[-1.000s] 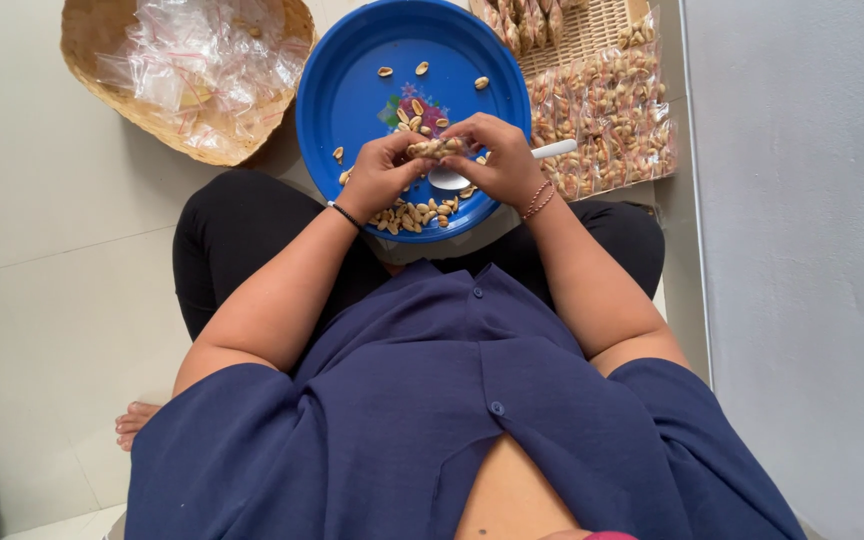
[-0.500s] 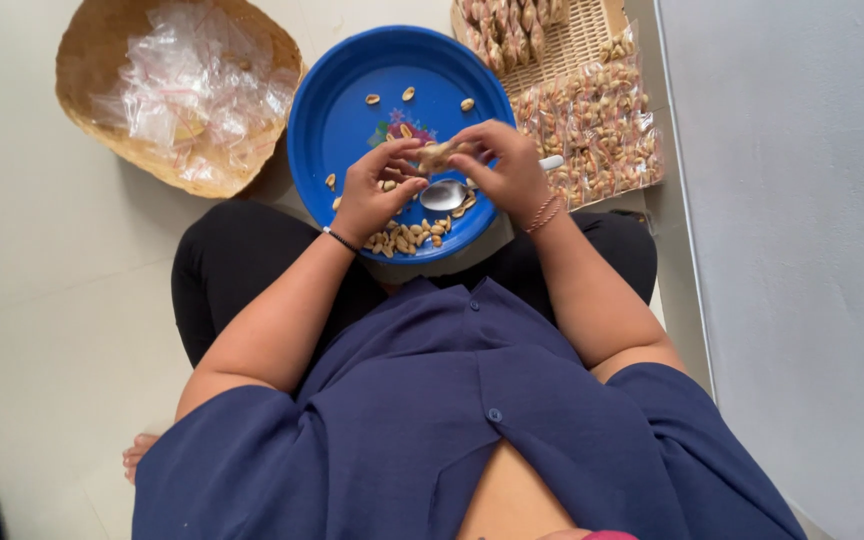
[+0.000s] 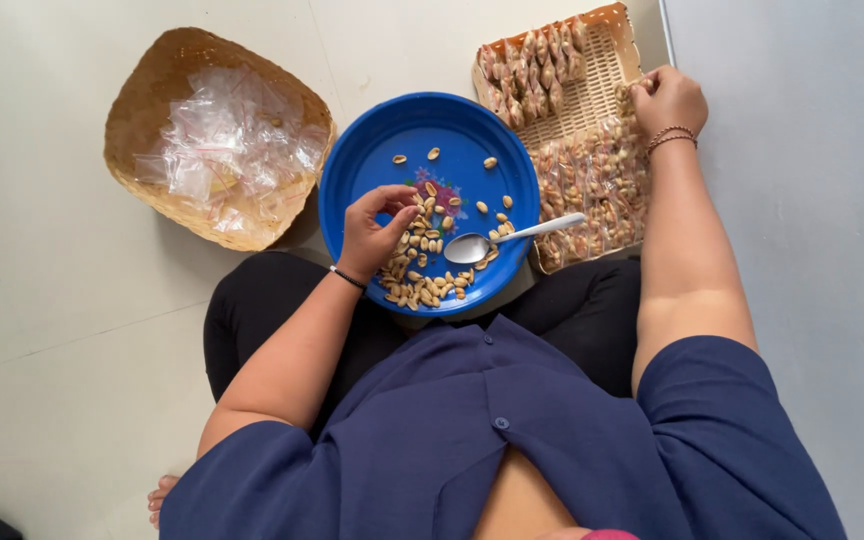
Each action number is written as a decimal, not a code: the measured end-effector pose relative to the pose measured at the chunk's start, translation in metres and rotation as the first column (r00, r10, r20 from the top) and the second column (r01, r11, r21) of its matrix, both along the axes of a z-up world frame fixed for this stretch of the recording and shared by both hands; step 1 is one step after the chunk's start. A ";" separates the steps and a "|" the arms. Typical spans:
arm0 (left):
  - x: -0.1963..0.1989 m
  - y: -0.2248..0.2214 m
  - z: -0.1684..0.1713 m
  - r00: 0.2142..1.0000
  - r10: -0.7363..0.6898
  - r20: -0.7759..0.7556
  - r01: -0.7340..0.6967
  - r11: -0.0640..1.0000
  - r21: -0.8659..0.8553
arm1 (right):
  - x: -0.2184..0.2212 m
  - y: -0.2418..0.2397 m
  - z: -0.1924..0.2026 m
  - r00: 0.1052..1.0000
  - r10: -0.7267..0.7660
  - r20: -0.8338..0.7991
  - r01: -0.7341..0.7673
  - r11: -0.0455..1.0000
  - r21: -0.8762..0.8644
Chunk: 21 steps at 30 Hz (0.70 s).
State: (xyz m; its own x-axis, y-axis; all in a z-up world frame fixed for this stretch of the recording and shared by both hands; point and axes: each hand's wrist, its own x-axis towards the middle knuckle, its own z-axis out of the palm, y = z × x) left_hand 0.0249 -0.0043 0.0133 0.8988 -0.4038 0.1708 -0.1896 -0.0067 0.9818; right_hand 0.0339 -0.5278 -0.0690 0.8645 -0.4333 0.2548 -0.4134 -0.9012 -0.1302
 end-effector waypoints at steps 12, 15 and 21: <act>0.002 0.000 -0.003 1.000 -0.007 -0.016 0.006 1.000 -0.009 | 0.011 0.012 -0.016 0.936 -0.166 -0.310 0.137 0.984 -0.114; 0.001 0.002 -0.001 1.000 0.006 -0.001 -0.006 1.000 -0.012 | 0.002 0.026 0.013 0.978 -0.134 -0.160 0.127 0.991 -0.048; 0.014 0.015 -0.001 0.976 0.167 0.143 -0.165 0.986 -0.027 | -0.054 0.082 0.050 0.959 0.089 0.269 -0.113 0.991 0.076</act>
